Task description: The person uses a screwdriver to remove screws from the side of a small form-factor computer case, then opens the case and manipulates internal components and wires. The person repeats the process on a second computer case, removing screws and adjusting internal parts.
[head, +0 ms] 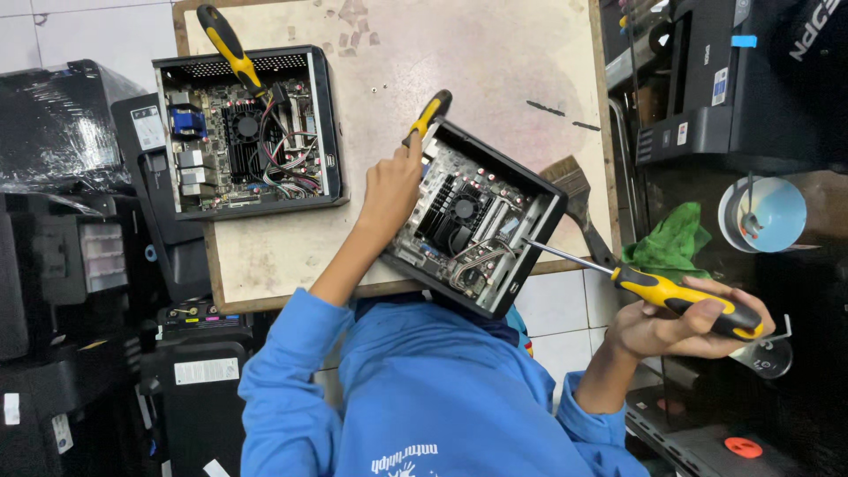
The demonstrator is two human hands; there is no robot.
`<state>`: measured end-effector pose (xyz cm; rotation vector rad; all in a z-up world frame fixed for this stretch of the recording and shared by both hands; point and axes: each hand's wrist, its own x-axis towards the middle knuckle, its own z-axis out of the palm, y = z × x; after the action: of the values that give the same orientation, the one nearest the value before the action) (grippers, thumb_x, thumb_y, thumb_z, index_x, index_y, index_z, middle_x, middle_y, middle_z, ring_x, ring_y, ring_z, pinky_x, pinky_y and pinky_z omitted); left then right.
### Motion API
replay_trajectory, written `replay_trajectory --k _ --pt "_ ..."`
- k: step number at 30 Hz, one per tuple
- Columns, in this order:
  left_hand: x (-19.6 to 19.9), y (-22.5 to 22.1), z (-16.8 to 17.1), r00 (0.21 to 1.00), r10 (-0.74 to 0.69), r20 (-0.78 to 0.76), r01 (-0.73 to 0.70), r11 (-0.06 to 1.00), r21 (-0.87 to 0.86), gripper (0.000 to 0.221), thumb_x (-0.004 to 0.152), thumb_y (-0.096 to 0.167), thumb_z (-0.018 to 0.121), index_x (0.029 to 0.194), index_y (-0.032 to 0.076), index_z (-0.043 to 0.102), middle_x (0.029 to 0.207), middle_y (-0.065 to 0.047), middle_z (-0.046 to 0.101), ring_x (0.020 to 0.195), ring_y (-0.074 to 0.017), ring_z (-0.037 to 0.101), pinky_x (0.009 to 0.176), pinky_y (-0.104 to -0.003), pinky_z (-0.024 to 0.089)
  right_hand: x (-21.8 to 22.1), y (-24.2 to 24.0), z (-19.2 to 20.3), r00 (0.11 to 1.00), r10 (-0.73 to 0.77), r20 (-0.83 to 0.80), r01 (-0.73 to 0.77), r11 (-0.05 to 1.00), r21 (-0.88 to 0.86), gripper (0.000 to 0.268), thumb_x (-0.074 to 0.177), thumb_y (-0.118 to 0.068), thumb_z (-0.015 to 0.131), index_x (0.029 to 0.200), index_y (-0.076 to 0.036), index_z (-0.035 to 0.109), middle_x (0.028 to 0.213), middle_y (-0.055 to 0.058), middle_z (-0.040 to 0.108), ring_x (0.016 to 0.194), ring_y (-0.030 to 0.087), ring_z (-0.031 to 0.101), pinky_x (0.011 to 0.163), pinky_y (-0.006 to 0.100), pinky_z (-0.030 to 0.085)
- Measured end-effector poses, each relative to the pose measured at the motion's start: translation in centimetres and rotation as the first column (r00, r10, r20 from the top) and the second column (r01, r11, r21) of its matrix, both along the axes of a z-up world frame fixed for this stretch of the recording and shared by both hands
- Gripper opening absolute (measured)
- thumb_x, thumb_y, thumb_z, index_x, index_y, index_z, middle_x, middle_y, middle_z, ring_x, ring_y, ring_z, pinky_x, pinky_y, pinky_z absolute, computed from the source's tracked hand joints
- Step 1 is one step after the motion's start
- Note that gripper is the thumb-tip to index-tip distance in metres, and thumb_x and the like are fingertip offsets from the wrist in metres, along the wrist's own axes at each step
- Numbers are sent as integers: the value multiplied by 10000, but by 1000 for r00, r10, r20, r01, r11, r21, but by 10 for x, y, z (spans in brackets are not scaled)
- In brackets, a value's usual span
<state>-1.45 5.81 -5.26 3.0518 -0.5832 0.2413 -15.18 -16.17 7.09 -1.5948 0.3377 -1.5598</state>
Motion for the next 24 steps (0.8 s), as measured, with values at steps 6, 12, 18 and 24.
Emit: replay_trajectory --k 6,12,18,24 --pt "-63 28 26 955 214 -207 -288 837 -465 328 802 25 501 1130 21 491 869 -149 510 707 -305 497 559 -410 415 12 5 -2 1000 9 -9 -9 999 -39 268 847 -245 501 881 -19 360 696 107 343 532 218 393 532 308 312" --pt "-84 29 58 965 229 -126 -253 700 -668 450 819 -19 529 1240 -37 371 1071 -205 367 1008 -340 428 888 -420 387 30 20 -8 998 66 -2 -66 993 -101 273 808 -245 531 870 -33 371 699 103 380 493 230 466 517 311 354" --pt "-19 38 51 981 128 -146 -194 695 -693 217 859 -17 456 1071 -46 493 972 -185 476 829 -306 513 703 -399 443 28 35 -6 993 120 -20 -122 990 -75 312 803 -281 569 874 -40 384 724 103 396 508 216 481 549 294 372" --pt "53 36 28 966 161 -202 -254 730 -634 184 865 131 525 957 -26 558 887 -168 520 698 -330 565 573 -430 455 21 34 -14 991 124 -46 -126 990 -62 318 793 -276 580 860 -32 388 710 97 396 513 213 495 552 299 362"
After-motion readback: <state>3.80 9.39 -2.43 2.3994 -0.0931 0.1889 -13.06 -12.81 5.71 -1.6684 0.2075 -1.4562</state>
